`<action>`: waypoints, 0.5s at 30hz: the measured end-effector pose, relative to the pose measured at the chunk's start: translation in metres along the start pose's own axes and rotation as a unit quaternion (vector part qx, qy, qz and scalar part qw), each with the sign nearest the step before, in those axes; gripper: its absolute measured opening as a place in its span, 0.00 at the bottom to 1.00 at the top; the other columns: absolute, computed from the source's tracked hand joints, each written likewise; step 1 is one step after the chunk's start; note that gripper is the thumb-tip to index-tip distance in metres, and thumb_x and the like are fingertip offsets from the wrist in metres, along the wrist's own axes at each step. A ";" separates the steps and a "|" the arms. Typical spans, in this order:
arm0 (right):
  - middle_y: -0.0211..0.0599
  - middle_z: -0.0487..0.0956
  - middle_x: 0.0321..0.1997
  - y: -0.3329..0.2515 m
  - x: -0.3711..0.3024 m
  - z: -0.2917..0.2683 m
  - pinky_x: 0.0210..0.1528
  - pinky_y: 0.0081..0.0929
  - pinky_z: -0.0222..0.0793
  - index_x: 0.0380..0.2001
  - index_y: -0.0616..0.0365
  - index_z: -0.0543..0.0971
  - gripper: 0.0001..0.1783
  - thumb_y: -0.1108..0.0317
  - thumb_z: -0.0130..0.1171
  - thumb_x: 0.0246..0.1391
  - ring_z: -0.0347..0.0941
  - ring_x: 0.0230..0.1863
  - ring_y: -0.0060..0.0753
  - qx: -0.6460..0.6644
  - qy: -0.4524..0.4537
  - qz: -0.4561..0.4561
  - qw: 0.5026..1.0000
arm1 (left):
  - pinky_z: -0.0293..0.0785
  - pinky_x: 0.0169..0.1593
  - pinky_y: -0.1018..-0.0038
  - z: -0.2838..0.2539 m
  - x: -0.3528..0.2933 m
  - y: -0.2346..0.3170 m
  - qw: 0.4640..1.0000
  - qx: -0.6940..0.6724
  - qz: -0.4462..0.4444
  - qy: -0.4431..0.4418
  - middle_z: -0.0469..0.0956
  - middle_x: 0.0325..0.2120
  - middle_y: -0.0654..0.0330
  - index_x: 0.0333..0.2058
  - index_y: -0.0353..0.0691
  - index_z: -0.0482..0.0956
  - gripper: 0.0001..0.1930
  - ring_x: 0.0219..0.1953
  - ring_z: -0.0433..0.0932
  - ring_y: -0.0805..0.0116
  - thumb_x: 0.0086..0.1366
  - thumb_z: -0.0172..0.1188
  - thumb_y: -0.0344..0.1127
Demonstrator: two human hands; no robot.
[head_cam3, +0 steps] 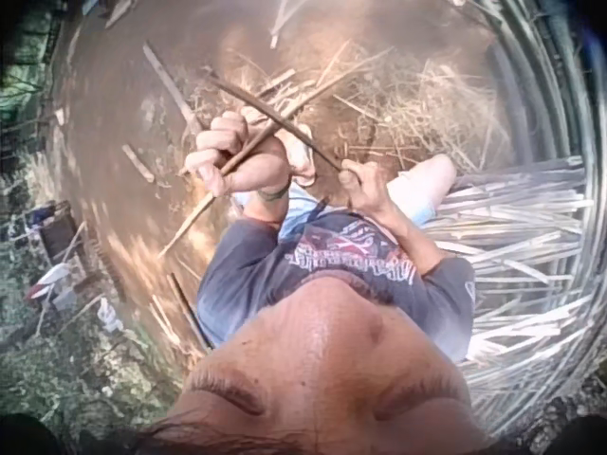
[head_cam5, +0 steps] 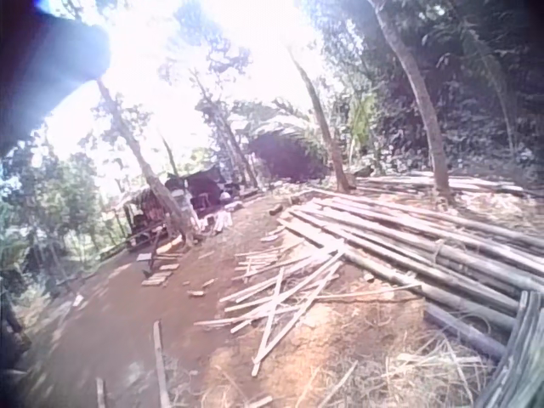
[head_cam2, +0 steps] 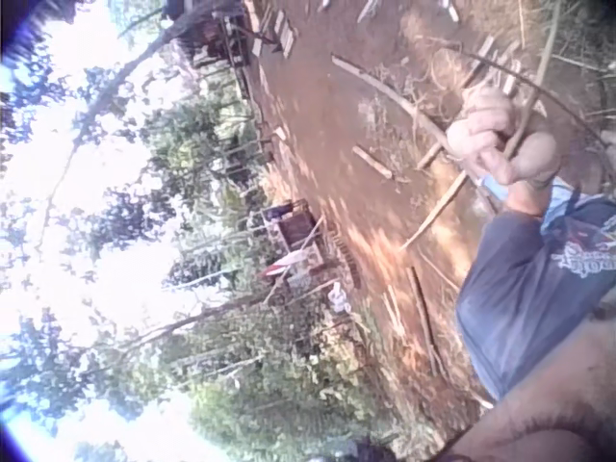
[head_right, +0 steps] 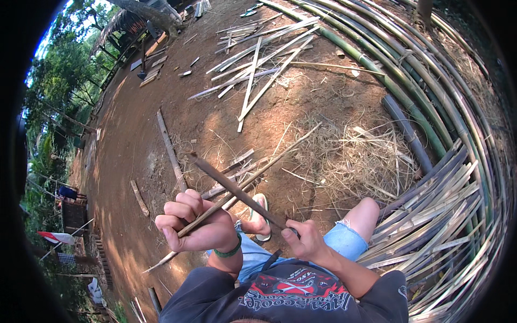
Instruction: The person sits on the ground and uses a machete to sharpen a long, thin piece of bamboo into a pointed stake. They repeatedly scrape the blade along the bamboo to thin the tip and remove splinters, occasionally inspecting the point and adjusting their grip.
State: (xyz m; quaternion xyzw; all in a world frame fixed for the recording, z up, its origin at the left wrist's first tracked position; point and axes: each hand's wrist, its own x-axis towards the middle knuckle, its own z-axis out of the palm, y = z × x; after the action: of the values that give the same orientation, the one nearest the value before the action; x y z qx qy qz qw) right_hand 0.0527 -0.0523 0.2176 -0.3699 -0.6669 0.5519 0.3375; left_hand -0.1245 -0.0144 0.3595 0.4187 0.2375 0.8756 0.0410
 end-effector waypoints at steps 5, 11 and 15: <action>0.44 0.62 0.11 0.076 0.037 -0.046 0.23 0.40 0.58 0.16 0.67 0.68 0.37 0.42 0.42 0.66 0.60 0.15 0.33 -0.069 0.106 0.196 0.972 | 0.46 0.24 0.76 0.005 0.000 0.002 0.998 -0.021 -0.012 -0.054 0.50 0.14 0.69 0.21 0.49 0.50 0.17 0.17 0.47 0.78 0.68 0.41 0.44; 0.51 0.67 0.13 -0.019 0.010 -0.018 0.25 0.41 0.62 0.20 0.67 0.71 0.31 0.48 0.47 0.64 0.66 0.17 0.41 -0.019 0.011 -0.016 1.000 | 0.48 0.23 0.77 0.016 -0.010 0.002 0.997 0.001 0.017 -0.073 0.51 0.15 0.69 0.21 0.48 0.51 0.16 0.17 0.49 0.78 0.68 0.40 0.43; 0.51 0.68 0.13 0.063 0.030 -0.025 0.26 0.42 0.63 0.20 0.66 0.73 0.32 0.47 0.45 0.65 0.66 0.17 0.42 0.006 0.078 0.108 0.991 | 0.46 0.23 0.78 0.011 -0.004 0.002 1.000 0.004 -0.001 -0.028 0.50 0.15 0.69 0.19 0.48 0.50 0.17 0.16 0.48 0.78 0.67 0.39 0.42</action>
State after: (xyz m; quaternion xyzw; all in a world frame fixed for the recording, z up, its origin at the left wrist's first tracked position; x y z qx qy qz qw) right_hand 0.0666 -0.0072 0.1612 -0.4793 -0.5912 0.5587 0.3296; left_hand -0.1133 -0.0129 0.3638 0.4433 0.2403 0.8623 0.0468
